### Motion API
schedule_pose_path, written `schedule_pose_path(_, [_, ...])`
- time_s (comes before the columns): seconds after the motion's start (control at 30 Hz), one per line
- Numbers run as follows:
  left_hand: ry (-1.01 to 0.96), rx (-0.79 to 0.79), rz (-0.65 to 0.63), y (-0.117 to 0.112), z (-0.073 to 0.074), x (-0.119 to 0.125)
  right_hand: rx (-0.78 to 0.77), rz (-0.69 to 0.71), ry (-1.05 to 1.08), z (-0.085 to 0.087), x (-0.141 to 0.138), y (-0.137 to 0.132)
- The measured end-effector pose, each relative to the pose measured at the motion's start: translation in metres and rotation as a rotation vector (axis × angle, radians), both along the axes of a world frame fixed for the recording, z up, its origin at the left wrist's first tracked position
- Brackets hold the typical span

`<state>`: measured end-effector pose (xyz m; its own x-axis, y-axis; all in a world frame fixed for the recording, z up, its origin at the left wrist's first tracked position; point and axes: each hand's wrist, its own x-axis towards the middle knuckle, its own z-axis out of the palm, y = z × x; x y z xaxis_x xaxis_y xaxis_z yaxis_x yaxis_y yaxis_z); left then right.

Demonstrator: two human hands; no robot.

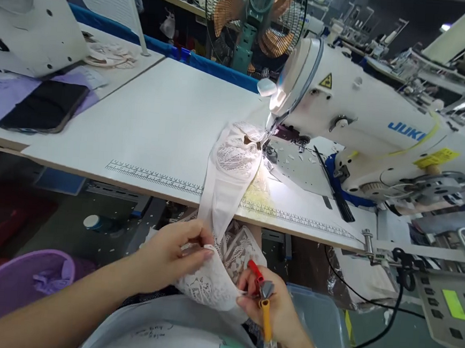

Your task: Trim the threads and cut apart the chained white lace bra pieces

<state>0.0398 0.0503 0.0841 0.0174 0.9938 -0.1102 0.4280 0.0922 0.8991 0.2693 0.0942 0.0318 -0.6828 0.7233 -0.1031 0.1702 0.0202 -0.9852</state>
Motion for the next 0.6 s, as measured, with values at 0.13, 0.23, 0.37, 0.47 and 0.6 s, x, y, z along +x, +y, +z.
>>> schedule_pose_path(0.13, [-0.016,0.229,0.027,-0.001,-0.012,0.024,-0.002,-0.013,0.096,-0.016,0.004,-0.008])
schedule_pose_path(0.23, [0.072,0.299,-0.039,0.0,-0.02,0.036,0.003,-0.01,0.032,-0.018,0.011,-0.009])
schedule_pose_path(0.37, [0.239,0.426,-0.1,-0.001,-0.026,0.048,-0.026,-0.047,0.026,-0.009,0.019,0.001])
schedule_pose_path(0.47, [0.296,0.513,-0.135,0.0,-0.025,0.055,0.015,-0.113,0.188,0.006,0.015,0.012])
schedule_pose_path(0.6, [0.268,0.528,-0.198,0.005,-0.023,0.06,0.063,-0.127,0.288,0.026,0.001,0.024])
